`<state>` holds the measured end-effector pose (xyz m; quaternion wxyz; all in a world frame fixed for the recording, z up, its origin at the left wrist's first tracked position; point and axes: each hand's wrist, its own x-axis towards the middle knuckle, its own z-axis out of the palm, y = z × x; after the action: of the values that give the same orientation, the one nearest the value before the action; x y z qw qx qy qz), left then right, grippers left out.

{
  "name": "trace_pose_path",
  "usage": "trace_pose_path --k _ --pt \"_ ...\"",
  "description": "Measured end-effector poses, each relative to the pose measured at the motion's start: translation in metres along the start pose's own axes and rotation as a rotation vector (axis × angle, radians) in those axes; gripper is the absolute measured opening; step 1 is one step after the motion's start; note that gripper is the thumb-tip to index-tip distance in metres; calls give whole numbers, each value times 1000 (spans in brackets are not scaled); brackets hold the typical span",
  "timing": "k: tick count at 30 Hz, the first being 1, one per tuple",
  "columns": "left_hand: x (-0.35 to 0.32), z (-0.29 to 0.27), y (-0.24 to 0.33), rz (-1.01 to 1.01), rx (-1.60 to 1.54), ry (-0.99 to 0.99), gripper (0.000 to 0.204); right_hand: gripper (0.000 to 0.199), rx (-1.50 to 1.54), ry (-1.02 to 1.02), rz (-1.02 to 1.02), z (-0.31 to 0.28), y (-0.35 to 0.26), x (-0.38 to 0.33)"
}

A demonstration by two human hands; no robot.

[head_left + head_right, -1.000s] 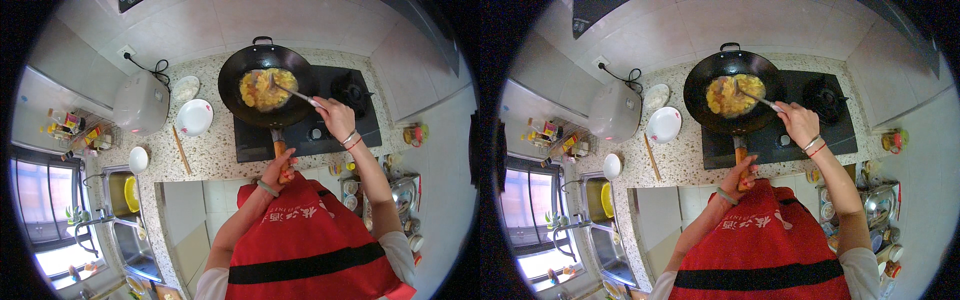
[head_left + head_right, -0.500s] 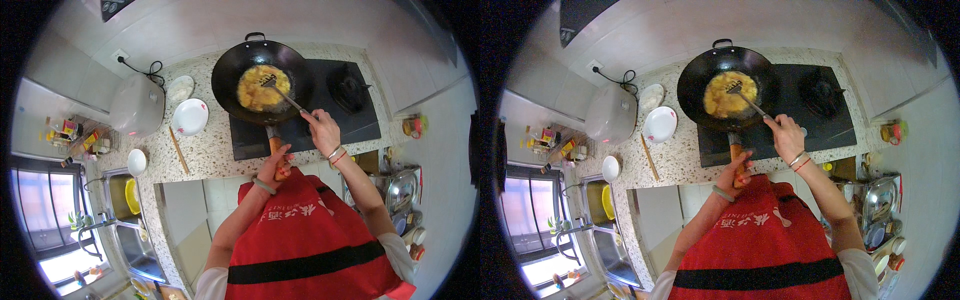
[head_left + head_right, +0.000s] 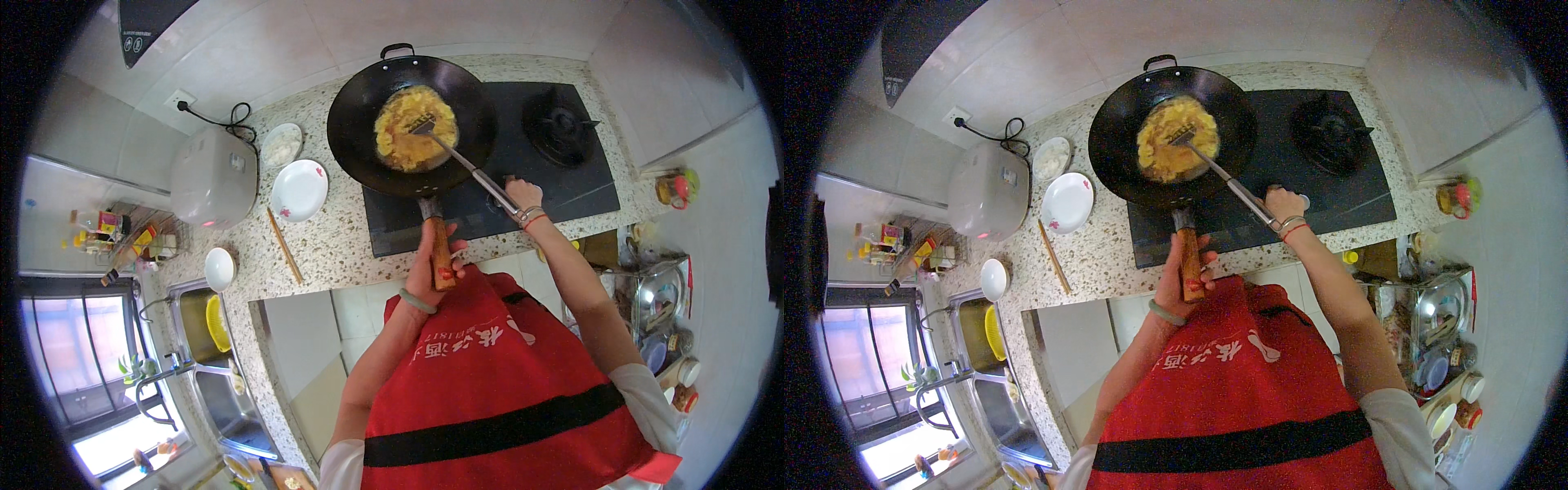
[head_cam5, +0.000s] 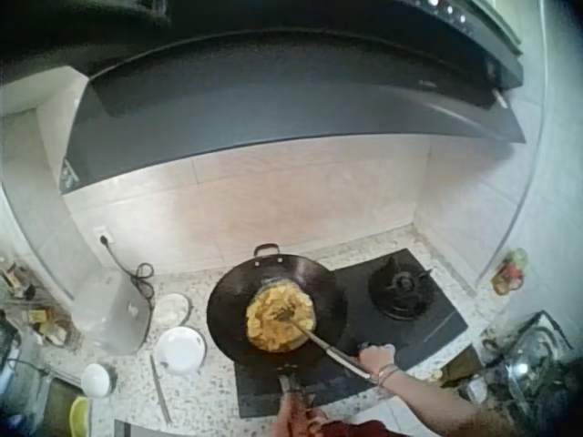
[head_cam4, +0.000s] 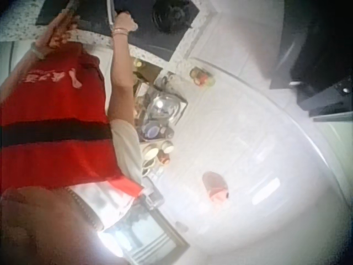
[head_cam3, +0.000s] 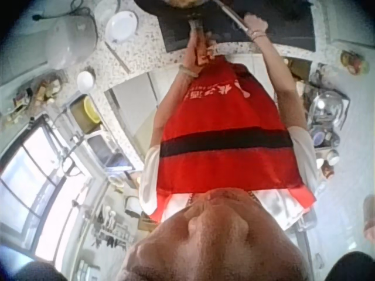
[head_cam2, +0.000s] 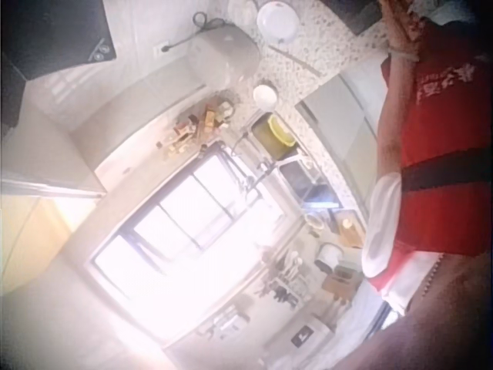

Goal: The person pours beaten eggs from a bowl into a hot wok and scrambles them with a spatula. After cooking, the person transfers the scrambled eggs to a plate, washes the wok in the sink, and rinses a plate under the tap.

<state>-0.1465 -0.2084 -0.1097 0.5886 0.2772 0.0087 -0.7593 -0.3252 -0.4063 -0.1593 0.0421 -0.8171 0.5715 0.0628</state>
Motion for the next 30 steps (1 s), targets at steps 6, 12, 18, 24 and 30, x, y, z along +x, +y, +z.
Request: trace_pose_path --k 6,12,18,24,30 --pt "18 -35 -9 -17 -127 -13 71 24 -91 -150 -11 23 1 22" --pt "25 -44 -16 -23 -132 -17 68 30 -62 -262 74 10 3 29" --pt "24 -42 -12 -14 -124 -32 67 48 19 -337 135 -12 0 25" --pt "21 -36 -10 -3 -105 -43 67 50 59 -313 199 -4 4 25" --pt "20 -33 -9 -19 -101 -45 67 53 58 -294 201 -11 3 19"
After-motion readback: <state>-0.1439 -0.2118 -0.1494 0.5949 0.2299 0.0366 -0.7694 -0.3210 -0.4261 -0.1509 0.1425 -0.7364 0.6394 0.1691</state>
